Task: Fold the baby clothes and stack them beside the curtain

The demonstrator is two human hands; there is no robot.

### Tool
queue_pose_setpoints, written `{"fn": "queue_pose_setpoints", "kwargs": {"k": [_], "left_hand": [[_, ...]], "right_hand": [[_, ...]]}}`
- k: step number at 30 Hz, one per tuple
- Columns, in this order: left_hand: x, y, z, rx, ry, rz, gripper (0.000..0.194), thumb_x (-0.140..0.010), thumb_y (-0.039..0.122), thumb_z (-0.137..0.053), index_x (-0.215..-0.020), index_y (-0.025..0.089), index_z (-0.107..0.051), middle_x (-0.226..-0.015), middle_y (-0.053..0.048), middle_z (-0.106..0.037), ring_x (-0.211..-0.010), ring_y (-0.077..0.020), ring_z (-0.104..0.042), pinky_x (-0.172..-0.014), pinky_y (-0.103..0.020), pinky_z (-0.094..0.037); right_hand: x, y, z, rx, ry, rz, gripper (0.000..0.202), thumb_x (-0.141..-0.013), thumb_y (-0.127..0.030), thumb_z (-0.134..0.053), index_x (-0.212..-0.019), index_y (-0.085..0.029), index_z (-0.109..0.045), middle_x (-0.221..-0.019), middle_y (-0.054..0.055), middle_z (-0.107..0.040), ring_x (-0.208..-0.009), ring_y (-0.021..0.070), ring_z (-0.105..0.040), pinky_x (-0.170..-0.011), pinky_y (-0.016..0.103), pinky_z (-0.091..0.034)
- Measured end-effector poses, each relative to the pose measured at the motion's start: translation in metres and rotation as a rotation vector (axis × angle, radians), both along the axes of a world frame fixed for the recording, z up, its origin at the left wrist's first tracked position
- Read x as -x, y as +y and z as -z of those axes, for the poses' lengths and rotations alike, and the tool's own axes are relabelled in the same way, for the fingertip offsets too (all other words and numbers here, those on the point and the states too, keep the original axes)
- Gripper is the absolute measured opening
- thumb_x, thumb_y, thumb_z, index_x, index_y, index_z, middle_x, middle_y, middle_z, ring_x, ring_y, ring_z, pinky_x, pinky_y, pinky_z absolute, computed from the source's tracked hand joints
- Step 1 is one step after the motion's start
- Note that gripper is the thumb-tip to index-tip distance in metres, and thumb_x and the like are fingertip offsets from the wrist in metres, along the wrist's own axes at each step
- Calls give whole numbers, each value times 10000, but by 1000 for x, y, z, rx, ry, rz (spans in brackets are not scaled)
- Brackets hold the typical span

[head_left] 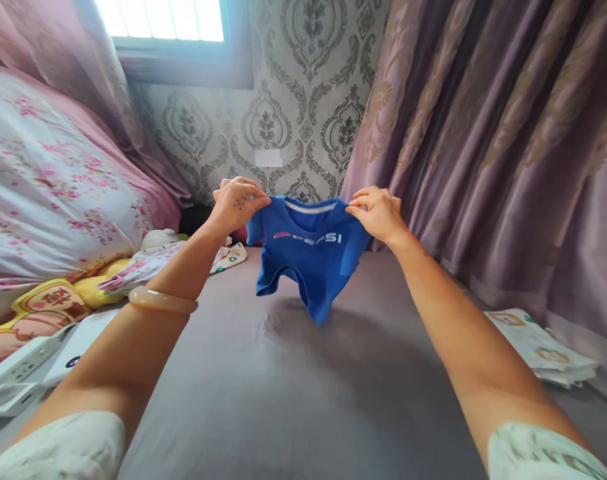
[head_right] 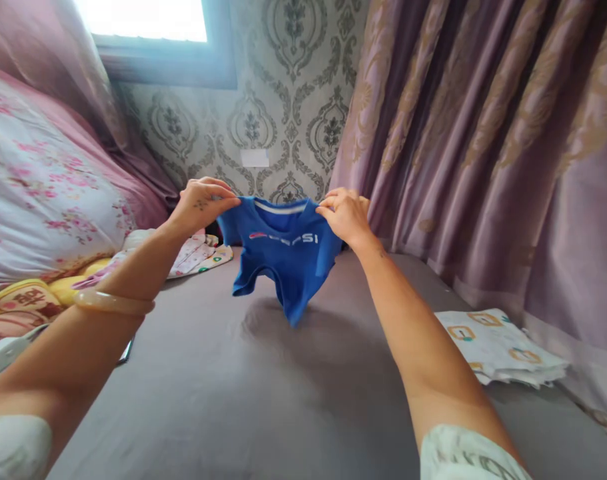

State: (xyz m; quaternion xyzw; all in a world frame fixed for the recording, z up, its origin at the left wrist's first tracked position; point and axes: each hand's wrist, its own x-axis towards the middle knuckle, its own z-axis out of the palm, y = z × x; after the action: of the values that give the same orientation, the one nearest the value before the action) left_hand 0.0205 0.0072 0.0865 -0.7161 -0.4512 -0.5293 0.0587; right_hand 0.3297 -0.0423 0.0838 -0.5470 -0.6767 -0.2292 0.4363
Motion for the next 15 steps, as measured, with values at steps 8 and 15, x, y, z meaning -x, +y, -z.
{"fn": "queue_pose_setpoints", "kwargs": {"k": [8,15], "left_hand": [[-11,10,2,-27,-85,-34,164,-787,384,-693,-781,233,-756,-1031,-33,-672,-1096,-275,-482,-1008,-462,-281],[-10,15,-5,83,-79,14,220,-789,380,-661,-852,189,-749,-951,-62,-662,-981,-248,-543,-967,-444,-326]], "right_hand": [[3,12,2,-76,5,47,257,-905,-418,-556,-885,-237,-739,-1029,72,-665,-1013,264,-546,-918,458,-360],[3,18,2,-39,67,29,198,-871,-364,-611,-852,-223,-748,-1001,76,-671,-970,246,-574,-880,416,-401]]}}
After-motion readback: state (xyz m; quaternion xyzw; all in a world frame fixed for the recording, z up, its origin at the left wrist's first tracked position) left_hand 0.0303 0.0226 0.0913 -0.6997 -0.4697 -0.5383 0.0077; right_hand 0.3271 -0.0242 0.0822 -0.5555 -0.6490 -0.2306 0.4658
